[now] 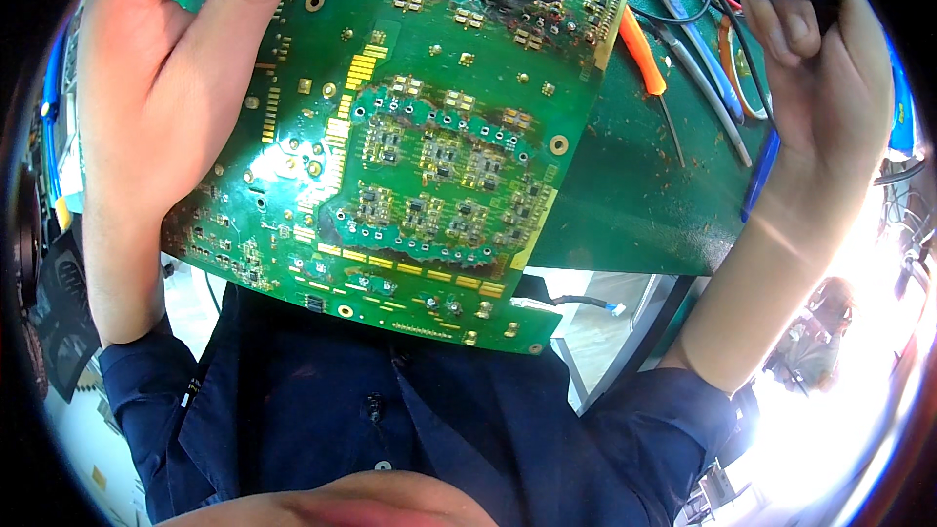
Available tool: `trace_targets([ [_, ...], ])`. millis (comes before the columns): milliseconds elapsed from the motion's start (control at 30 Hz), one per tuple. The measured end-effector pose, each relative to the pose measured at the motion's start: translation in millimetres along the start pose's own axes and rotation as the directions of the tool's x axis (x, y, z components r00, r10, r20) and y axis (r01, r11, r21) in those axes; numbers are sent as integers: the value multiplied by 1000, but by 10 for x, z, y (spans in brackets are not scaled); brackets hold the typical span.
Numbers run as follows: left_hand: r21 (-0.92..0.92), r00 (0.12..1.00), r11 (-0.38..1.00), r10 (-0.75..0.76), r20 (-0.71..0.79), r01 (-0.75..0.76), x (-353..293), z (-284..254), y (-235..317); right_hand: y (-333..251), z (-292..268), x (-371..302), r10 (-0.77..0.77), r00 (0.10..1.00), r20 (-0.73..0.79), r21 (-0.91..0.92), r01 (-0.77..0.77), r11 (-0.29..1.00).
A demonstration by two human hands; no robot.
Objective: The person holds a circuit board, uses a screwdriver to pry at parts, and then uses a soldering iron and wire to solder points on the board.
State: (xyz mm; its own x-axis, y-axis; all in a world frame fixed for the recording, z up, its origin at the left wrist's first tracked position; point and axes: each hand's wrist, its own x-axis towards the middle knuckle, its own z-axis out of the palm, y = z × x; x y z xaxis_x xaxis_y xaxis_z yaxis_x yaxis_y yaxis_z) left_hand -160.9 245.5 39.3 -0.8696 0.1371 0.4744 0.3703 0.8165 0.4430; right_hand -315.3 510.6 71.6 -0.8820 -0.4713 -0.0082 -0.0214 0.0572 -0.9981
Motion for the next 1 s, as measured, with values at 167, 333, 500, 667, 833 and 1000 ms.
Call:
trace_targets([
  [167, 4, 1000, 1000, -7, -1, 7, 9, 4, 4, -18, 65, -32, -47, 998, -50, -94, 42, 995],
  [333, -1, 1000, 1000, -6, -2, 6, 30, -2, 0, 29, 57, -22, -34, 996, -85, -35, 31, 999],
  [500, 6, 1000, 1000, -14, -12, 14, 46, -19, -5, 37, 98, 4, -9, 992, -126, -10, 8, 1000],
  [667, 5, 999, 999, -32, -25, 32, 107, -47, -20, 53, 142, 35, 8, 990, -140, 27, -5, 1000],
  [833, 28, 999, 999, -35, -24, 36, 190, -77, 5, 223, -352, 218, 25, 999, 31, 121, -29, 992],
  [1000, -66, 999, 998, 18, -47, -21, 154, -53, -138, 235, -294, 213, 10, 1000, 15, 108, -11, 994],
])
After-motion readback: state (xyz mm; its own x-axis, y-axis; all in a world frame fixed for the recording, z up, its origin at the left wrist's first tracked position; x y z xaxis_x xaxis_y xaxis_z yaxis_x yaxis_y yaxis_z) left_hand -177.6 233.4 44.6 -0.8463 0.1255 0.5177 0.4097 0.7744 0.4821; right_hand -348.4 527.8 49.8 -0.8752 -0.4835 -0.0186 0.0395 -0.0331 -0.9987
